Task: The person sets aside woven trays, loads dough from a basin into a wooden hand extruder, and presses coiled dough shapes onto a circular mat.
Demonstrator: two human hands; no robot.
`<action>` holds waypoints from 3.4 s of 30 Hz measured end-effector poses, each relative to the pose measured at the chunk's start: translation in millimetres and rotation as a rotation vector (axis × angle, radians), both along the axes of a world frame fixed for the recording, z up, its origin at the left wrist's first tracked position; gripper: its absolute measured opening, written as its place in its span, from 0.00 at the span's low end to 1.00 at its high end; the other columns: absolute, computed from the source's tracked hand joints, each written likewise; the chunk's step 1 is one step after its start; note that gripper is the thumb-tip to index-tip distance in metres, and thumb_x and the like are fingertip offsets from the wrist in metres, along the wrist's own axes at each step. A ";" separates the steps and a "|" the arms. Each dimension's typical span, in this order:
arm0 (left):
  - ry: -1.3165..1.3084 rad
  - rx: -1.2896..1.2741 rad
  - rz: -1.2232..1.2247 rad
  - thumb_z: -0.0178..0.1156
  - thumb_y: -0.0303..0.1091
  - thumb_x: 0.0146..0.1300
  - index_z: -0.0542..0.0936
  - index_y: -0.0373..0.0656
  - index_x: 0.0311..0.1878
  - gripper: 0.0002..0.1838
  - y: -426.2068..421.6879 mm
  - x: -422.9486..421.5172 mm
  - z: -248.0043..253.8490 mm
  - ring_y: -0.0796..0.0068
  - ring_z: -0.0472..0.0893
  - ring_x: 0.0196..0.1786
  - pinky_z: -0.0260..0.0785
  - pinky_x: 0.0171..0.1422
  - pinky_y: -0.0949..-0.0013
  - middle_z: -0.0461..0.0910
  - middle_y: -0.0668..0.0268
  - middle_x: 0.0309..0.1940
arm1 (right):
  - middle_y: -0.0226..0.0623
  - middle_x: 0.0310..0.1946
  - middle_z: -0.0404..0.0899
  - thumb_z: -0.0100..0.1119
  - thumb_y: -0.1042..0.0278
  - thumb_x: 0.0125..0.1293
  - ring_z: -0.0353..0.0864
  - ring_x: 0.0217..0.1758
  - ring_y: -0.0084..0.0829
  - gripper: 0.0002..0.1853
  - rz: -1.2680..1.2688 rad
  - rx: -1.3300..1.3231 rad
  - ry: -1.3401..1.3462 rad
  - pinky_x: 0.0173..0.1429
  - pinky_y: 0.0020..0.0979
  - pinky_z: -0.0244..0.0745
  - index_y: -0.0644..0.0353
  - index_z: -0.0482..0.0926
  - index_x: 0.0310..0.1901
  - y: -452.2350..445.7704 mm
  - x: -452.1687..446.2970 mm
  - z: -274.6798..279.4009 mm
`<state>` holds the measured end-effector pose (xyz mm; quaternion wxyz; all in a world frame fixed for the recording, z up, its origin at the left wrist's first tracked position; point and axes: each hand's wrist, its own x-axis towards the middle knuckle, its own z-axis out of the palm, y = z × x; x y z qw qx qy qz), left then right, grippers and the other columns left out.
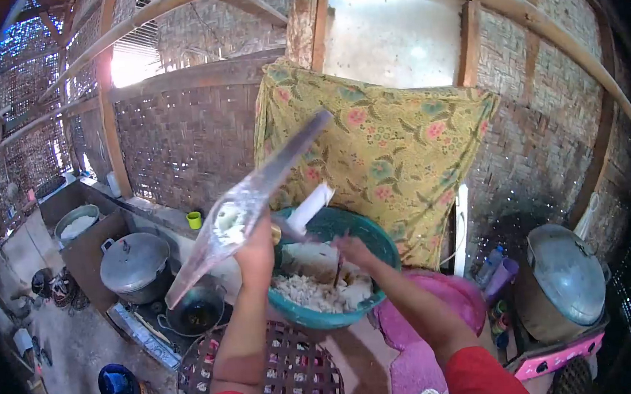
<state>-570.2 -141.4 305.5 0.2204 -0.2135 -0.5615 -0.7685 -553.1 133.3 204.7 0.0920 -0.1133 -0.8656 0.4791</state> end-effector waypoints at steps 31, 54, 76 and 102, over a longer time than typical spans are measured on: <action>0.568 -0.434 0.273 0.62 0.31 0.47 0.75 0.38 0.31 0.10 79.9 -82.0 -84.3 0.57 0.73 0.37 0.65 0.41 0.60 0.71 0.59 0.33 | 0.43 0.27 0.81 0.53 0.68 0.56 0.83 0.29 0.43 0.09 0.419 1.151 0.017 0.34 0.44 0.78 0.59 0.81 0.35 -30.1 -27.1 1.6; 0.504 -0.394 -0.245 0.67 0.30 0.42 0.73 0.43 0.27 0.11 110.2 -90.9 -112.1 0.66 0.74 0.31 0.67 0.36 0.68 0.71 0.63 0.27 | 0.43 0.37 0.82 0.50 0.55 0.65 0.80 0.36 0.50 0.17 0.648 0.843 -0.345 0.40 0.43 0.77 0.36 0.78 0.54 -13.3 125.4 100.9; 1.339 -0.816 0.266 0.61 0.39 0.44 0.76 0.45 0.32 0.12 110.3 16.6 81.2 0.62 0.76 0.33 0.68 0.38 0.61 0.74 0.65 0.25 | 0.33 0.21 0.73 0.54 0.64 0.62 0.75 0.23 0.29 0.14 -0.016 1.431 0.512 0.28 0.31 0.69 0.54 0.76 0.49 -29.4 179.7 199.7; 0.748 -0.904 0.239 0.59 0.43 0.52 0.79 0.48 0.36 0.11 101.9 -87.6 -7.7 0.62 0.81 0.41 0.73 0.42 0.63 0.81 0.63 0.36 | 0.35 0.28 0.78 0.51 0.68 0.57 0.81 0.32 0.34 0.11 -0.080 1.564 0.522 0.35 0.35 0.73 0.53 0.77 0.43 -24.4 162.6 193.2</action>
